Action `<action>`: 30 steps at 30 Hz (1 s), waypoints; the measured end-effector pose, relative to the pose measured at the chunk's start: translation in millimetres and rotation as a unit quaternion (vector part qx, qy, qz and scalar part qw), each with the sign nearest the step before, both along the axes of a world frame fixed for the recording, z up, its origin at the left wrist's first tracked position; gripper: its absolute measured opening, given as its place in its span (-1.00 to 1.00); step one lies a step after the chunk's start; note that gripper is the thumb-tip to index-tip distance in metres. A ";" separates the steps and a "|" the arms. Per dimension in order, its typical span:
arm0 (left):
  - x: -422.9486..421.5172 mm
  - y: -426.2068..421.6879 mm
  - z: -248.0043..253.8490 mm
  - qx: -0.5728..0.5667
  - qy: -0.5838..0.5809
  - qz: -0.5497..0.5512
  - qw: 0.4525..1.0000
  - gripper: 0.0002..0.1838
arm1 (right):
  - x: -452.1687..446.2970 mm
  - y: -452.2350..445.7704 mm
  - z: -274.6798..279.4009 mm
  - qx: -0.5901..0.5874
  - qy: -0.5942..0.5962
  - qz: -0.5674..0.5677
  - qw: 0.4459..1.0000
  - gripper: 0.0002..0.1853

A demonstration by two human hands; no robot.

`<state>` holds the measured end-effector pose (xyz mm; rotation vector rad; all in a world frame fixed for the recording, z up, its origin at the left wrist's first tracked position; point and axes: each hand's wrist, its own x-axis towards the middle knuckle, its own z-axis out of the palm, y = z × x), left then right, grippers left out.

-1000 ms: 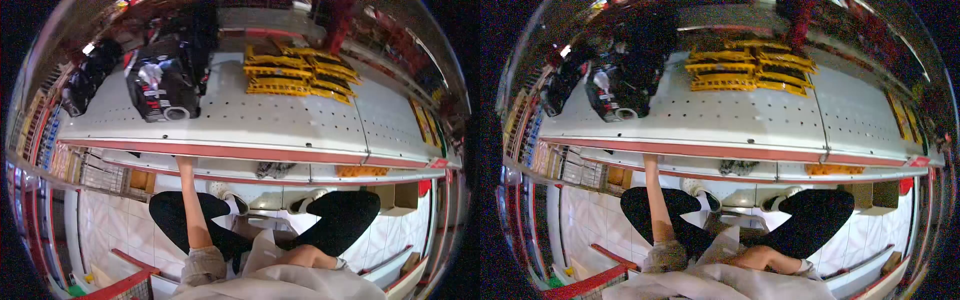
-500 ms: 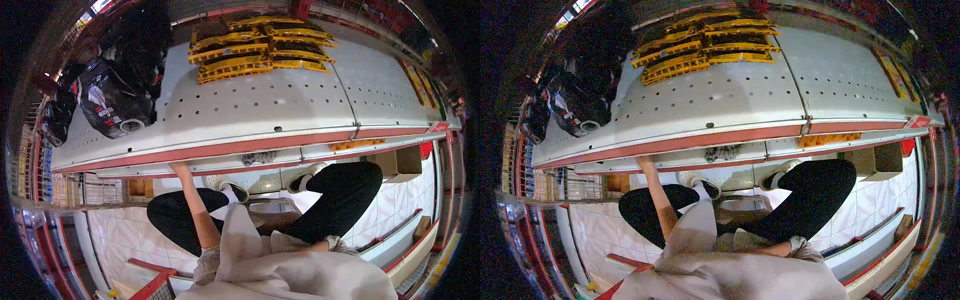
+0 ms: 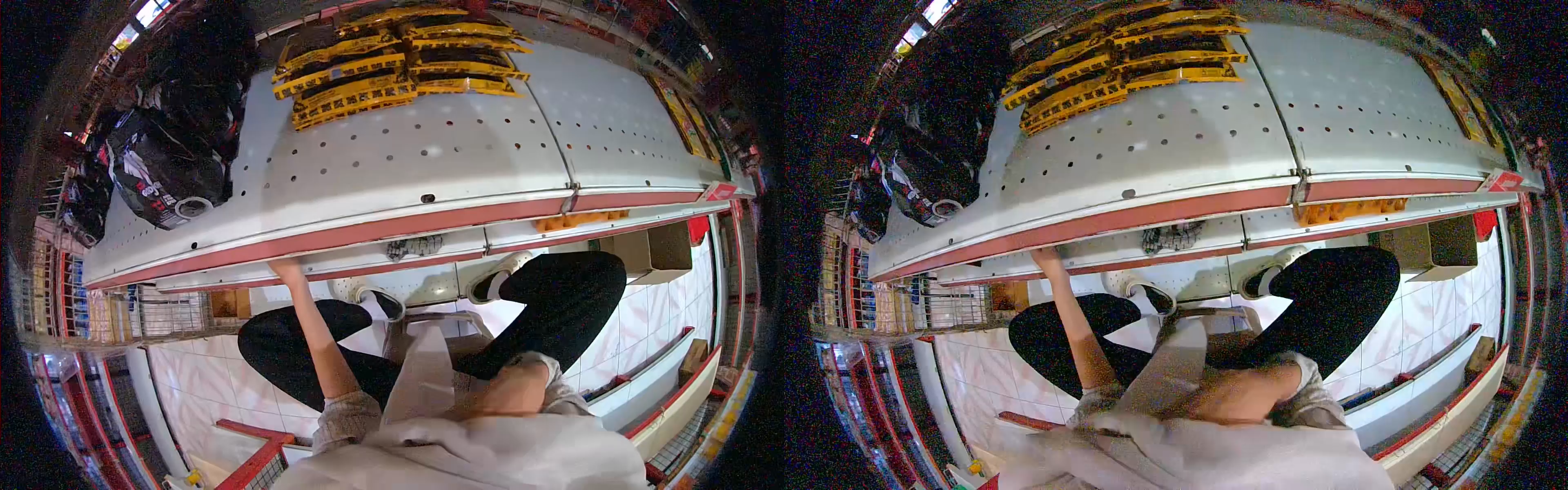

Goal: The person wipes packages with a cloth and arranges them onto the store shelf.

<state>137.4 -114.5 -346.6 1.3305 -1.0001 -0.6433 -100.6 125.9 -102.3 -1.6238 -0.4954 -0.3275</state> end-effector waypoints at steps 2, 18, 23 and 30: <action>1.0 0.8 0.6 0.009 -0.048 -0.002 0.999 -0.63 | 0.8 1.6 -0.7 0.004 -0.007 0.003 1.000 -0.73; 5.6 9.0 16.8 0.068 0.055 -0.066 0.994 -0.57 | 5.2 -1.5 -1.6 0.027 -0.046 0.001 0.999 -0.74; 1.5 23.1 47.6 0.135 0.052 -0.099 0.984 -0.47 | 6.6 -2.7 -0.5 0.029 -0.052 0.002 0.998 -0.74; 5.7 17.9 41.9 0.127 0.059 -0.086 0.986 -0.42 | 8.1 -1.1 -1.1 0.028 -0.055 -0.003 0.998 -0.75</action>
